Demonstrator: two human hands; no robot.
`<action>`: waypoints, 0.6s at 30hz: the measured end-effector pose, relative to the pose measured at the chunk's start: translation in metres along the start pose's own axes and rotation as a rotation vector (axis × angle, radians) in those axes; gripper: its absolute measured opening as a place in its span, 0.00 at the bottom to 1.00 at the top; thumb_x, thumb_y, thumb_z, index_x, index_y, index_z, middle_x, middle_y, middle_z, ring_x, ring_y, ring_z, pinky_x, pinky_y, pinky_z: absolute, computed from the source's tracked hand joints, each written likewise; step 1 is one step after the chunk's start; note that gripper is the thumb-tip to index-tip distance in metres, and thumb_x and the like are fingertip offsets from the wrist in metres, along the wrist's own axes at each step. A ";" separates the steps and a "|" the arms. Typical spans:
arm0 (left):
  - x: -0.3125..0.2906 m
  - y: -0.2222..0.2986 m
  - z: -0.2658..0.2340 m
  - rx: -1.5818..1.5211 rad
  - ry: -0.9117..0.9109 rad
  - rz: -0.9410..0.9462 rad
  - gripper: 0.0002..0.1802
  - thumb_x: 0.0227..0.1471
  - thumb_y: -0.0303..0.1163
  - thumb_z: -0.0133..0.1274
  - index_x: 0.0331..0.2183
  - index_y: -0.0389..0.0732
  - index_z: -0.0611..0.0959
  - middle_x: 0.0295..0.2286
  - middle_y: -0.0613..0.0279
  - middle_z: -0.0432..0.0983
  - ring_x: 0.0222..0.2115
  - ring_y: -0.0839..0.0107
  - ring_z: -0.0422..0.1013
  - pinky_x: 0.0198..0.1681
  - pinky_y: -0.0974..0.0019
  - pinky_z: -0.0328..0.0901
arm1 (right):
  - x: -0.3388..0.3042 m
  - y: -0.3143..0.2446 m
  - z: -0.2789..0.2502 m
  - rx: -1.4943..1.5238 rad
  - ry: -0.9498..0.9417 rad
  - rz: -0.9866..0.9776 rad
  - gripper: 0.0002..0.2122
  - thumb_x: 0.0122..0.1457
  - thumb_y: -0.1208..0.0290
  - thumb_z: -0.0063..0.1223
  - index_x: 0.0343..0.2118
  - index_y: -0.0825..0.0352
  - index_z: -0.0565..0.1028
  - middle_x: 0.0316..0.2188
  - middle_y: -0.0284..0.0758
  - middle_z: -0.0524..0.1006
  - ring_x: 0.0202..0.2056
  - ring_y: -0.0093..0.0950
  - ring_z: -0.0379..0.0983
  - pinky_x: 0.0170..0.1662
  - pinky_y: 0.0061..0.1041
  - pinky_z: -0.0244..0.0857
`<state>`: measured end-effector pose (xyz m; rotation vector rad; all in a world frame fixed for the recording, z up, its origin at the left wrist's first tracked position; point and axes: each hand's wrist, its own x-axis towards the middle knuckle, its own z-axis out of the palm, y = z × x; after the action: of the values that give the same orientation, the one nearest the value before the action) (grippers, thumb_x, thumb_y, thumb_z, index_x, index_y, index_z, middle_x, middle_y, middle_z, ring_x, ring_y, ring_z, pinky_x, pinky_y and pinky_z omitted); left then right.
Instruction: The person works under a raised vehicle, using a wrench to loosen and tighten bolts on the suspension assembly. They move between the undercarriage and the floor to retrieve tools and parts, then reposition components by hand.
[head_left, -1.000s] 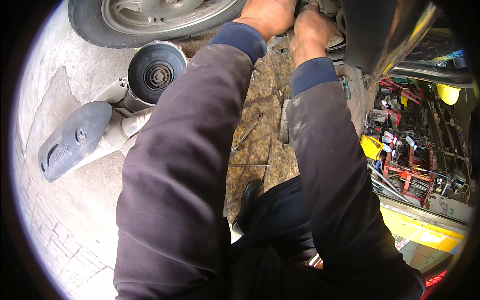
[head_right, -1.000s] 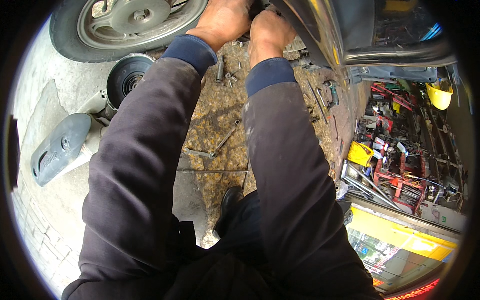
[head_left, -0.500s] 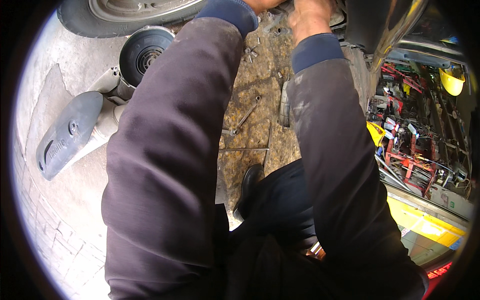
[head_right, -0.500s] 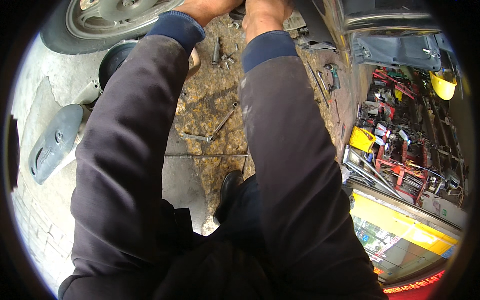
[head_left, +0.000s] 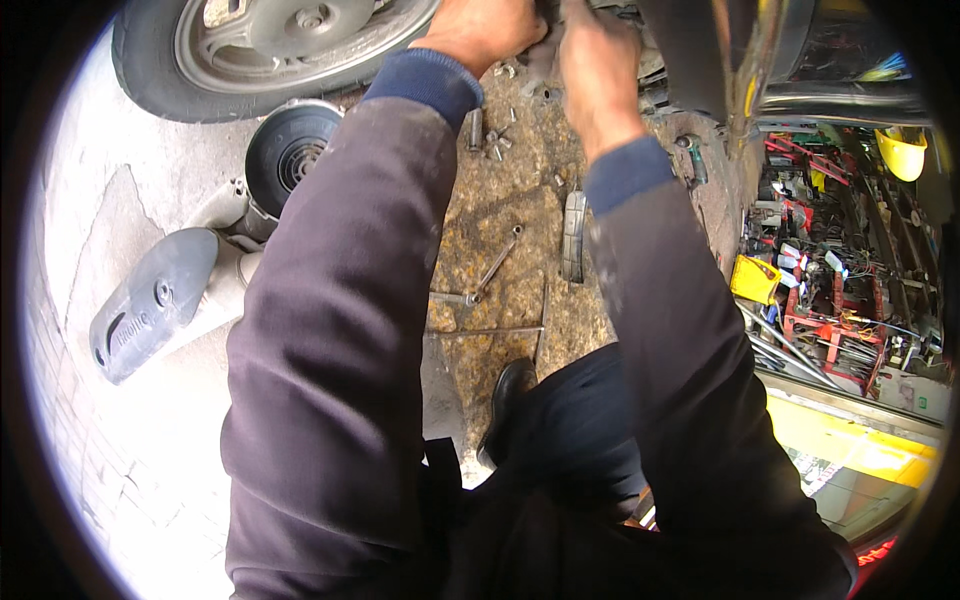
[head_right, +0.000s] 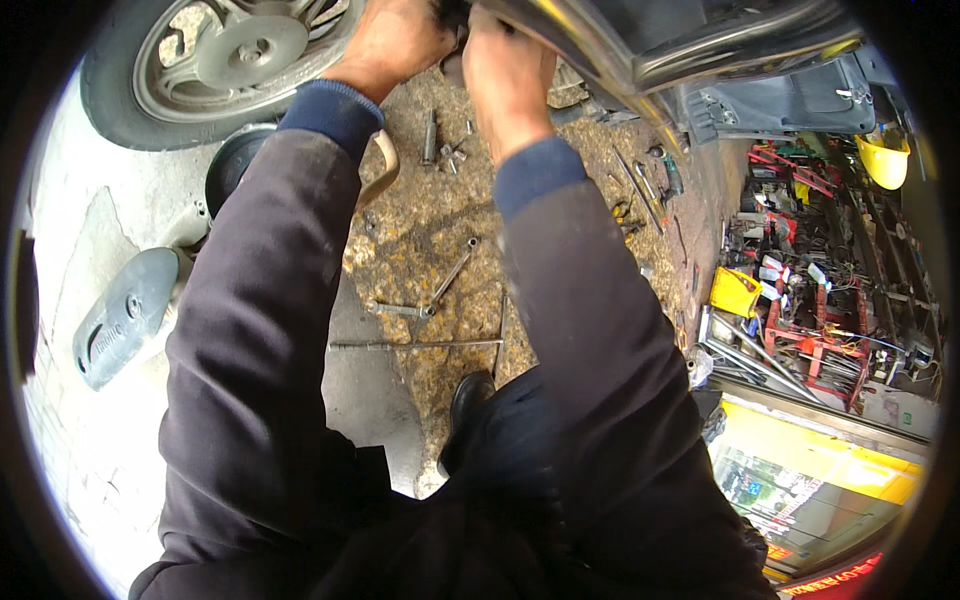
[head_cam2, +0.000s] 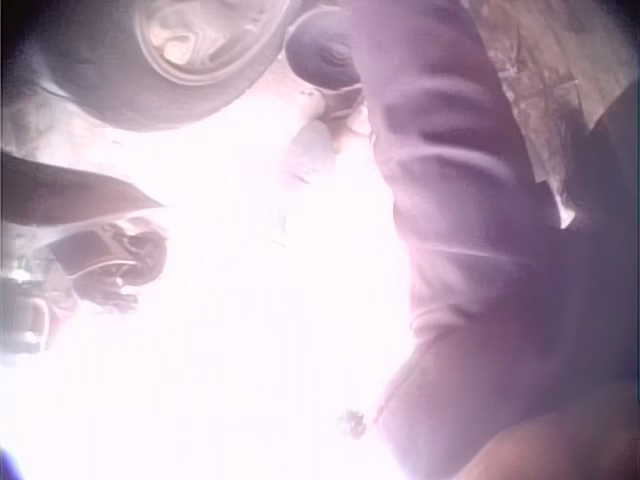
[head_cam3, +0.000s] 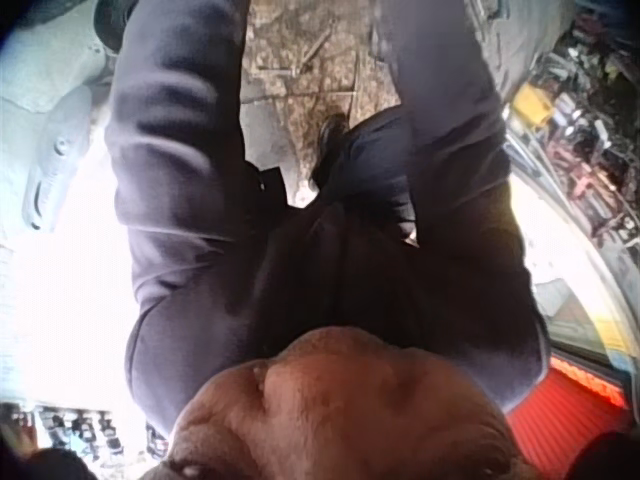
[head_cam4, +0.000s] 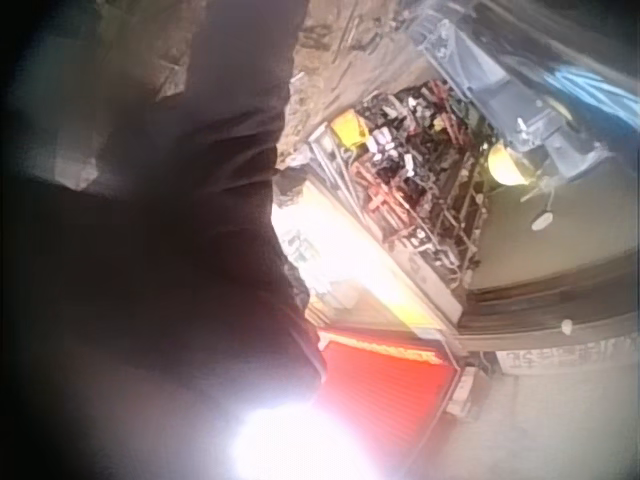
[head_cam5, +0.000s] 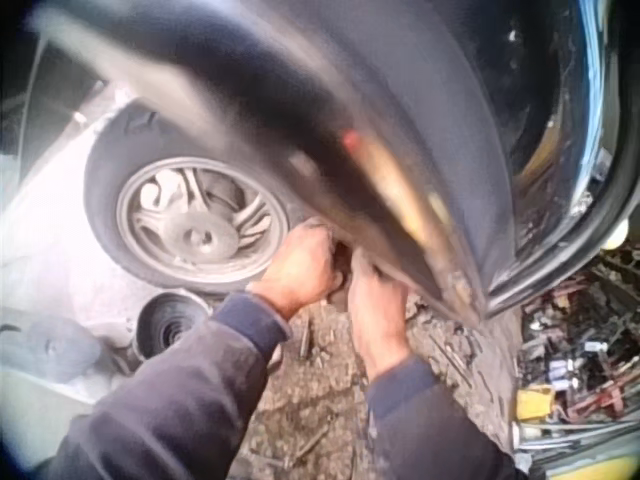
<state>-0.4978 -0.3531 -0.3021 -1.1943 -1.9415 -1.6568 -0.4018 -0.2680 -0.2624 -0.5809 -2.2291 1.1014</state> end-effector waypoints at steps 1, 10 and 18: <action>-0.001 -0.003 -0.001 -0.054 -0.075 -0.012 0.20 0.37 0.26 0.55 0.38 0.35 0.81 0.37 0.39 0.76 0.40 0.39 0.70 0.43 0.52 0.67 | -0.011 0.004 -0.011 -0.109 -0.114 -0.015 0.15 0.60 0.64 0.54 0.42 0.73 0.74 0.37 0.42 0.78 0.40 0.33 0.74 0.44 0.32 0.68; 0.004 -0.015 0.015 0.152 0.215 0.054 0.16 0.45 0.30 0.52 0.38 0.34 0.81 0.37 0.38 0.76 0.42 0.40 0.70 0.48 0.50 0.65 | -0.118 0.073 -0.125 -0.666 -0.975 0.120 0.12 0.59 0.62 0.54 0.37 0.67 0.78 0.34 0.42 0.80 0.36 0.36 0.77 0.42 0.36 0.70; 0.019 0.007 0.019 -0.588 0.325 -0.310 0.18 0.58 0.39 0.50 0.41 0.33 0.79 0.35 0.57 0.77 0.34 0.66 0.72 0.39 0.62 0.68 | -0.013 0.021 -0.061 -0.505 -0.235 -0.358 0.17 0.62 0.58 0.50 0.44 0.69 0.75 0.39 0.44 0.79 0.39 0.32 0.77 0.44 0.33 0.71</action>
<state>-0.4988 -0.3279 -0.2890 -0.7337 -1.5378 -2.5194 -0.3495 -0.2298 -0.2535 -0.2333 -2.7002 0.4410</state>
